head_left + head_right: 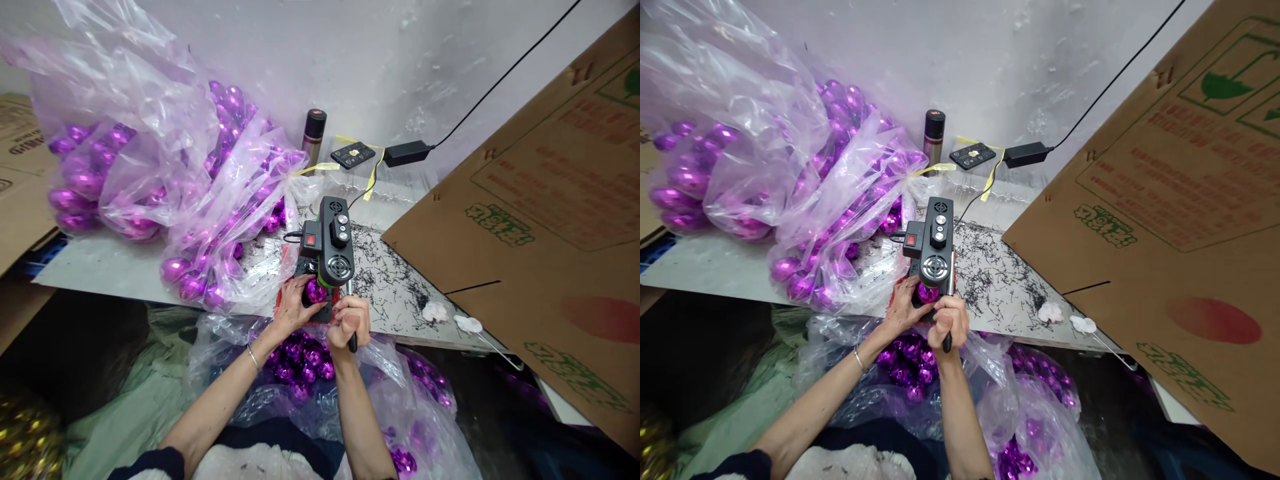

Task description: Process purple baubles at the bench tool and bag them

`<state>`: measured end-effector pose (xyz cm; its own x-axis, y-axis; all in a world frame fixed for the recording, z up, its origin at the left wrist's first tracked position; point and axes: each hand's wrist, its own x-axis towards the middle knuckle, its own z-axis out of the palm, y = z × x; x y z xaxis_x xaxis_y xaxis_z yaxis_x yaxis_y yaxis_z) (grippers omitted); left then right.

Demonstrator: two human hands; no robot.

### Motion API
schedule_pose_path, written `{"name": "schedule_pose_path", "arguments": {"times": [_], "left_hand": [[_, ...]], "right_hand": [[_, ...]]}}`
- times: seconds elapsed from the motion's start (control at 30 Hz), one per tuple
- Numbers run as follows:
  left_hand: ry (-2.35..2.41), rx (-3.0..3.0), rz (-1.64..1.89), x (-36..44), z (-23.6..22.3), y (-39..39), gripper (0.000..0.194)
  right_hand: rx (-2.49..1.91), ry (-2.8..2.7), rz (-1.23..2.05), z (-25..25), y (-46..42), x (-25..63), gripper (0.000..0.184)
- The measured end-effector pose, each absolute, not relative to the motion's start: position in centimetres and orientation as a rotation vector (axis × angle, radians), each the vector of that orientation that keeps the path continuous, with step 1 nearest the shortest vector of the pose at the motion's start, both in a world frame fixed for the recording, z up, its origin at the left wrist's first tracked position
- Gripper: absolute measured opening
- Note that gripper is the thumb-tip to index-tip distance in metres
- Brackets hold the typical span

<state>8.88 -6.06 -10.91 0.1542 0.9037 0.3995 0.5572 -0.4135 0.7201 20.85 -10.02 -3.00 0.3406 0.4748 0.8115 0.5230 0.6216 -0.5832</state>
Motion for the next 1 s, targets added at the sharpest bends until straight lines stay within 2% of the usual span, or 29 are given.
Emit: {"name": "schedule_pose_path", "arguments": {"times": [0.67, 0.87, 1.0], "left_hand": [[1.365, 2.017, 1.205, 9.3, -11.5, -5.7, 0.059], [1.303, 2.008, 1.238, 9.2, -11.1, -5.4, 0.063], [1.204, 2.094, 1.248, 7.4, -11.6, -8.5, 0.065]], "right_hand": [[-0.940, -1.357, -0.170, -4.4, -9.3, 21.1, 0.039], [-1.010, -1.249, -0.035, 0.8, -9.7, 20.9, 0.043], [-1.117, -1.221, 0.101, 4.5, -10.1, 20.9, 0.047]]}}
